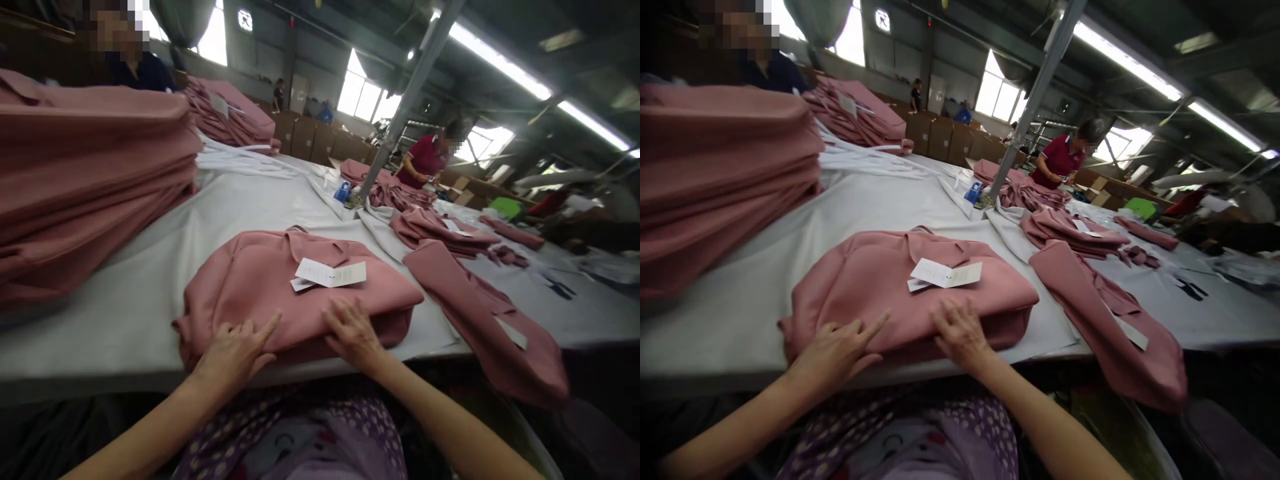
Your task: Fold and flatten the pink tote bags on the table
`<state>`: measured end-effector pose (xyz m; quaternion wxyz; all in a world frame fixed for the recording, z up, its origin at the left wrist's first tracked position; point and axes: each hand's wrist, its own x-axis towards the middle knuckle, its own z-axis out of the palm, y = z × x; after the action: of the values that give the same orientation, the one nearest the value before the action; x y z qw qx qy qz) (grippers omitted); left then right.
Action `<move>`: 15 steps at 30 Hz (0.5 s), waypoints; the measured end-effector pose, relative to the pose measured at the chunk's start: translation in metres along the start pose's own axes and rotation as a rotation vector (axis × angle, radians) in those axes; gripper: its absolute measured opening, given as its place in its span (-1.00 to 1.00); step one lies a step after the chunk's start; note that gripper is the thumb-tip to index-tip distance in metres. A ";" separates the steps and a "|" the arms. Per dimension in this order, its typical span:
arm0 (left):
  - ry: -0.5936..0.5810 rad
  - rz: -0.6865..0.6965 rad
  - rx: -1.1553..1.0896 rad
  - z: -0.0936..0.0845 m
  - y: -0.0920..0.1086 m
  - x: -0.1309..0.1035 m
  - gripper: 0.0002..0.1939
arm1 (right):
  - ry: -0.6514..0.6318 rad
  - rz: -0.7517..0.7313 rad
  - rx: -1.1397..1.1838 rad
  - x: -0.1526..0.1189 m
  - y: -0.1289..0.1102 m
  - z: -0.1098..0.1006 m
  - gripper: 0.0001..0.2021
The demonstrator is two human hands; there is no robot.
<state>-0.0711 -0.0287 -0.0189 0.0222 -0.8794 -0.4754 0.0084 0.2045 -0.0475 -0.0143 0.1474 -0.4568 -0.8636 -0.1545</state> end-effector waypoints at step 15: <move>0.057 0.497 -0.130 -0.054 0.180 0.178 -0.56 | -0.161 0.438 0.031 -0.129 0.059 0.021 -0.47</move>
<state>0.1783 0.0202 0.0282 -0.0238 -0.9687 -0.2437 -0.0418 0.3205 -0.1031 -0.0765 0.1151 -0.6418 -0.7551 -0.0684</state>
